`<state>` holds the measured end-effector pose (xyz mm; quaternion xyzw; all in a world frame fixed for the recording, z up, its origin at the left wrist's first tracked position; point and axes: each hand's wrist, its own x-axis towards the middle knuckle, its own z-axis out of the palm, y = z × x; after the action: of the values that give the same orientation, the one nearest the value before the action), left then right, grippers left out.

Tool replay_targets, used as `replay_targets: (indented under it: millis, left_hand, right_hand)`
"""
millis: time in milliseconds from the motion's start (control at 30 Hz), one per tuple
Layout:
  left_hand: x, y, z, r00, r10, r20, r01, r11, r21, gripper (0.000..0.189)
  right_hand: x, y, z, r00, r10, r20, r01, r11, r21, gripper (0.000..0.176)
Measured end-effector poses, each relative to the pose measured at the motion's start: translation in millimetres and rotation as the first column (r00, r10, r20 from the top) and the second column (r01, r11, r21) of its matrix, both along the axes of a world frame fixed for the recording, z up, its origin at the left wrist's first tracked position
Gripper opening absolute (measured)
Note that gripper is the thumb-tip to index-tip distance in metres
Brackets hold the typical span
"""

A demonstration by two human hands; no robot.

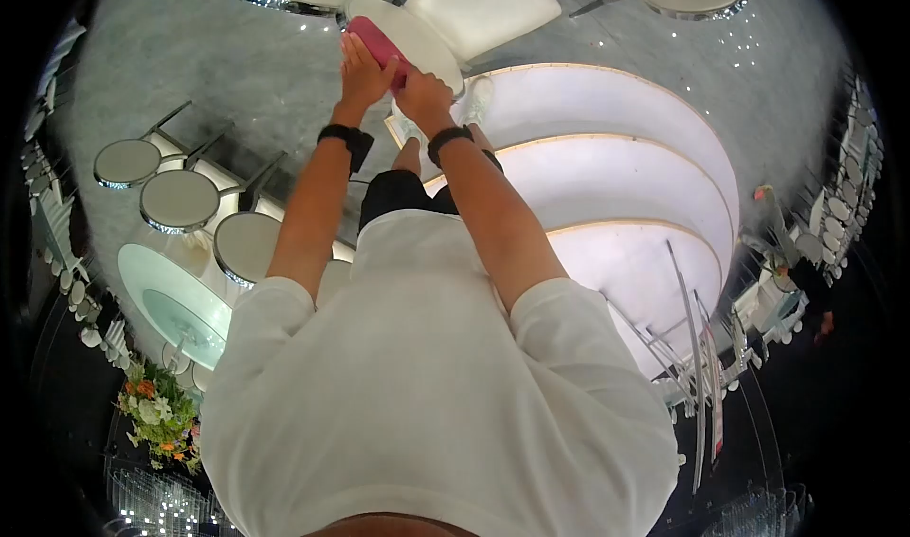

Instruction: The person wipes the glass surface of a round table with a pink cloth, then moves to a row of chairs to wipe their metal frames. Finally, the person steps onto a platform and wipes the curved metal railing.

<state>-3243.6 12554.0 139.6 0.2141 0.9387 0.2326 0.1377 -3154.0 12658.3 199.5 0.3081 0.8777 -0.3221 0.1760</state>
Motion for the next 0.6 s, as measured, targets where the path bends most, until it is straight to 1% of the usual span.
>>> replay_targets:
  millis: [33, 67, 133, 167, 200, 233, 267, 300, 333, 367, 433, 467, 500, 533, 567, 600]
  left_hand:
    - [9, -1, 6, 0.999, -0.024, -0.039, 0.023, 1.000, -0.007, 0.108]
    - [21, 1, 13, 0.999, -0.019, -0.039, 0.018, 1.000, -0.023, 0.109]
    - [46, 3, 17, 0.996, -0.052, -0.075, 0.047, 0.997, -0.065, 0.107]
    - [57, 3, 18, 0.990, -0.081, -0.112, 0.070, 0.993, -0.097, 0.105]
    - [68, 1, 21, 0.990, -0.074, -0.122, 0.063, 0.994, -0.091, 0.105]
    - [82, -3, 25, 0.987, -0.133, -0.088, 0.123, 0.986, -0.116, 0.099]
    - [92, -6, 29, 0.981, -0.185, -0.051, 0.177, 0.974, -0.141, 0.094]
    - [97, -8, 33, 0.985, -0.160, -0.060, 0.151, 0.979, -0.140, 0.094]
    - [102, -9, 37, 0.984, -0.178, -0.032, 0.172, 0.977, -0.124, 0.092]
    - [104, -11, 39, 0.980, -0.199, -0.003, 0.198, 0.975, -0.106, 0.089]
    - [95, -12, 44, 0.983, -0.185, -0.004, 0.184, 0.978, -0.094, 0.087]
    - [90, -14, 45, 0.971, -0.236, -0.026, 0.228, 0.957, -0.180, 0.086]
    - [86, -15, 47, 0.956, -0.289, -0.038, 0.270, 0.926, -0.265, 0.085]
    - [81, -15, 50, 0.960, -0.279, -0.035, 0.261, 0.930, -0.258, 0.085]
    - [71, -12, 52, 0.971, -0.235, -0.049, 0.220, 0.953, -0.210, 0.087]
    - [59, -10, 52, 0.980, -0.191, -0.065, 0.178, 0.971, -0.161, 0.089]
  right_hand:
    - [4, 2, -2, 0.998, -0.003, 0.067, 0.003, 1.000, -0.008, 0.043]
    - [8, 4, -4, 0.998, -0.004, 0.065, 0.005, 1.000, -0.014, 0.043]
    - [19, 10, -11, 0.978, 0.031, 0.207, -0.033, 0.999, 0.008, 0.043]
    - [27, 13, -11, 0.979, 0.029, 0.203, -0.031, 0.999, 0.009, 0.043]
    - [34, 15, -7, 0.967, 0.067, 0.246, -0.069, 0.998, 0.003, 0.039]
    - [38, 18, -4, 0.952, 0.112, 0.286, -0.117, 0.993, -0.001, 0.035]
    - [42, 19, -2, 0.938, 0.172, 0.301, -0.169, 0.985, -0.036, 0.036]
    - [46, 18, -5, 0.919, 0.236, 0.317, -0.223, 0.972, -0.075, 0.037]
    - [48, 18, -9, 0.901, 0.302, 0.312, -0.268, 0.952, -0.147, 0.038]
    - [49, 15, -15, 0.896, 0.320, 0.307, -0.289, 0.947, -0.144, 0.038]
    - [51, 7, -5, 0.971, 0.131, 0.200, -0.115, 0.989, -0.088, 0.041]
    - [51, 5, -4, 0.991, 0.095, 0.096, -0.082, 0.988, -0.127, 0.042]
    - [48, 3, -4, 0.989, 0.107, 0.100, -0.095, 0.988, -0.121, 0.042]
    - [44, 1, -3, 0.995, 0.104, -0.007, -0.105, 0.987, -0.119, 0.039]
    - [39, -1, -1, 0.989, 0.099, -0.114, -0.113, 0.987, -0.117, 0.035]
    - [32, -2, -1, 0.985, 0.117, -0.131, -0.132, 0.984, -0.116, 0.031]
